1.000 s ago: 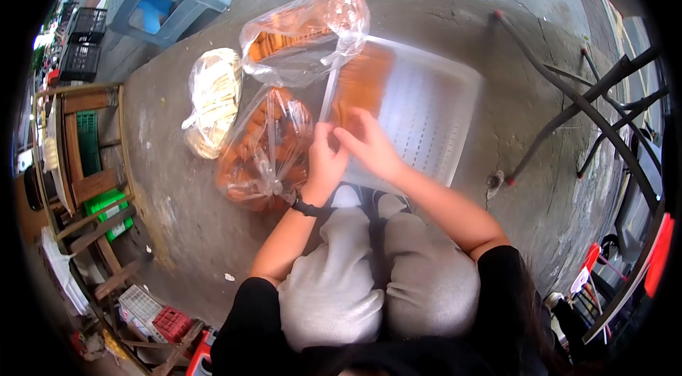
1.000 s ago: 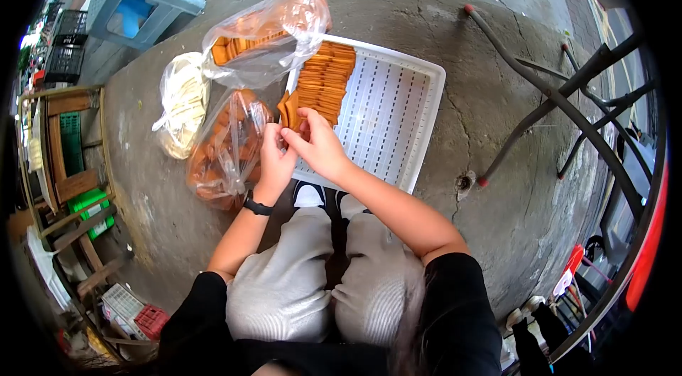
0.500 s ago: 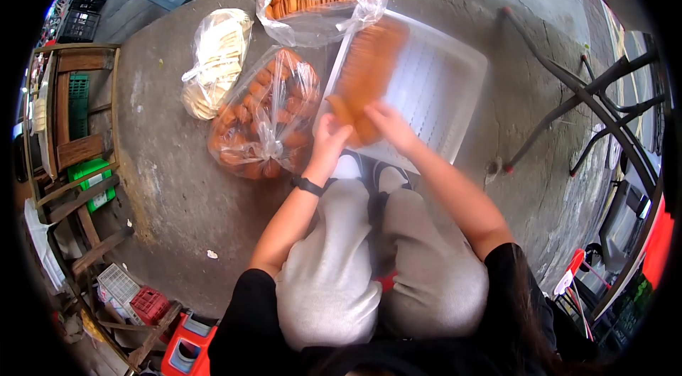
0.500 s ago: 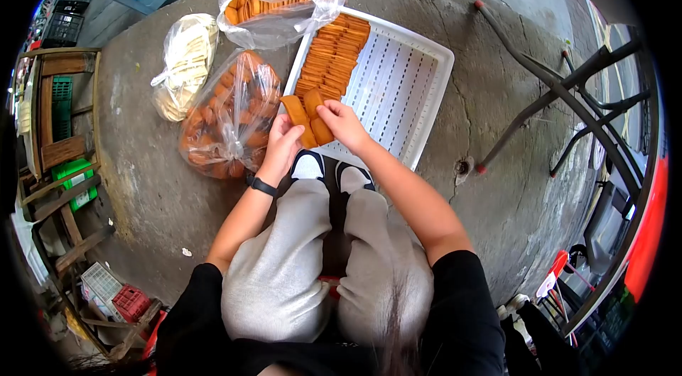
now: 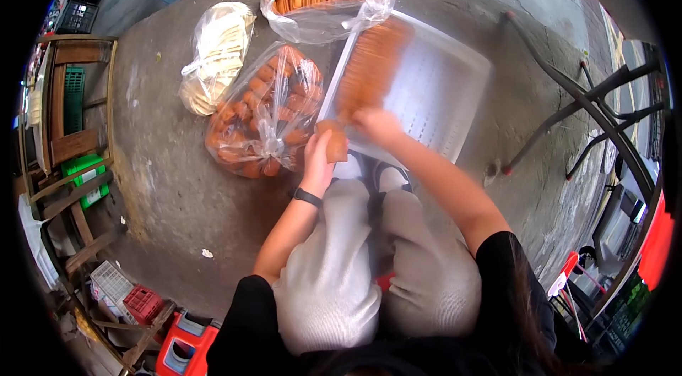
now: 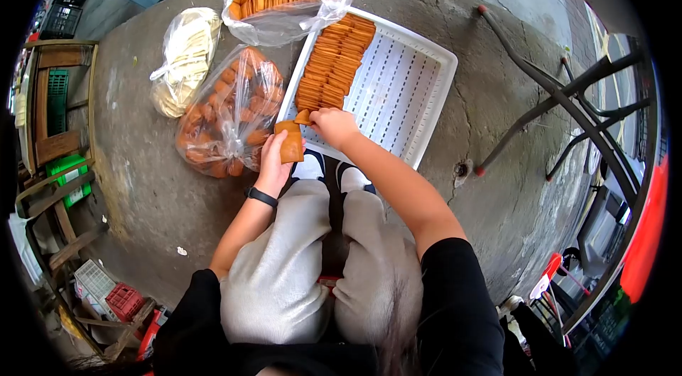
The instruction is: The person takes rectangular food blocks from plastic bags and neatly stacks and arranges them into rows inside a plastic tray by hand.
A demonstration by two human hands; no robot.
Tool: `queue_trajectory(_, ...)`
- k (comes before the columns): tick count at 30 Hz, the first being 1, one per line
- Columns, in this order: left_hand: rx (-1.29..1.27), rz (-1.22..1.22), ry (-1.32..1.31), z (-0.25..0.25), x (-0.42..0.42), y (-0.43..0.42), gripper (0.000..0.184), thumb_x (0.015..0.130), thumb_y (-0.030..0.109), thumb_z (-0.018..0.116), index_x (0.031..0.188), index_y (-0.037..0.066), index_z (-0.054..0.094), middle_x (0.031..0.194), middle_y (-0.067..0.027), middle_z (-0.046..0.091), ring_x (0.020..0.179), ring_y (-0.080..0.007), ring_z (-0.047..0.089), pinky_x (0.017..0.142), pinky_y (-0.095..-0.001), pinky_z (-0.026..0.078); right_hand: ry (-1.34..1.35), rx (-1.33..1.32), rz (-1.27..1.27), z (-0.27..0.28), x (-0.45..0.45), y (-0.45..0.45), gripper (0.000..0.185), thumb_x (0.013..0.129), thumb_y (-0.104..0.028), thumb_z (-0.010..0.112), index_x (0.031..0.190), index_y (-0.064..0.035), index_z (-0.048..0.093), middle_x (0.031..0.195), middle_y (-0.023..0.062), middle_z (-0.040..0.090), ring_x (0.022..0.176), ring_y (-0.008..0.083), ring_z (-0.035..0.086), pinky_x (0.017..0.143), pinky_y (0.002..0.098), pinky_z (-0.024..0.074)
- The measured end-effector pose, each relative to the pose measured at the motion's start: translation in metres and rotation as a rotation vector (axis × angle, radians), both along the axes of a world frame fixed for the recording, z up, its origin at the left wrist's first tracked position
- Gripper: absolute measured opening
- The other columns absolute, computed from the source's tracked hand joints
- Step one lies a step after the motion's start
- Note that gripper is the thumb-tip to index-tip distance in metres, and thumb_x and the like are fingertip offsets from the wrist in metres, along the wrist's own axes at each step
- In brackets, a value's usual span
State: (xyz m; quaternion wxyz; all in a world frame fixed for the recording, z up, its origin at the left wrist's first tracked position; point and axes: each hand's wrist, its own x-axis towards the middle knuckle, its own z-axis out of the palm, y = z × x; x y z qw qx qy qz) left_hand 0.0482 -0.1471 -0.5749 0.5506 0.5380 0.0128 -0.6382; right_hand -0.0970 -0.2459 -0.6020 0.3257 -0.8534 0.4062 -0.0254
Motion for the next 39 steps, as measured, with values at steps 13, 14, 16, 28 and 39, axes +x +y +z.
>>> queue_trajectory(13,0.008,0.067,-0.122,-0.01,0.004,0.003,0.019,0.085,0.013,0.053,0.1,0.002,0.052,0.088,-0.01,0.06,0.076,-0.0199,0.061,0.066,-0.0305,0.05,-0.073,-0.194,-0.021,-0.017,0.01,0.023,0.011,0.078,-0.022,0.057,0.082,-0.0123,0.057,0.075,0.0039,0.059,0.073,0.0222,0.06,0.061,0.0355,0.0477)
queue_trajectory(14,-0.002,0.057,-0.117,-0.011,0.004,0.004,0.019,0.085,0.013,0.053,0.1,0.002,0.052,0.088,-0.0099,0.06,0.076,-0.0198,0.061,0.066,-0.0303,0.05,-0.034,-0.22,-0.028,-0.019,0.012,0.019,0.011,0.078,-0.023,0.057,0.081,-0.0123,0.057,0.075,0.0035,0.059,0.073,0.0219,0.06,0.061,0.0354,0.0476)
queue_trajectory(16,-0.023,0.039,-0.108,-0.014,0.004,0.006,0.018,0.085,0.012,0.052,0.1,0.002,0.051,0.088,-0.0097,0.06,0.076,-0.0197,0.061,0.066,-0.0299,0.05,0.041,-0.272,-0.04,-0.024,0.017,0.011,0.011,0.077,-0.023,0.058,0.08,-0.0121,0.056,0.074,0.0027,0.059,0.073,0.0212,0.06,0.061,0.0351,0.0473)
queue_trajectory(28,-0.004,0.043,-0.124,-0.024,0.002,0.007,0.019,0.085,0.012,0.053,0.101,0.001,0.051,0.087,-0.0103,0.06,0.076,-0.0192,0.061,0.067,-0.0299,0.05,0.249,-0.151,-0.333,-0.011,0.004,0.006,0.05,0.073,-0.043,0.064,0.1,-0.0071,0.043,0.085,0.0093,0.057,0.074,0.0258,0.062,0.066,0.0411,0.0488)
queue_trajectory(39,0.016,0.024,-0.095,-0.019,-0.003,0.005,0.021,0.085,0.013,0.054,0.102,0.001,0.052,0.09,-0.009,0.06,0.08,-0.0178,0.06,0.07,-0.029,0.049,-0.384,0.548,-0.646,-0.12,-0.013,0.028,0.058,0.072,-0.029,0.065,0.097,0.0123,0.032,0.092,0.0304,0.053,0.084,0.0383,0.058,0.074,0.04,0.0465)
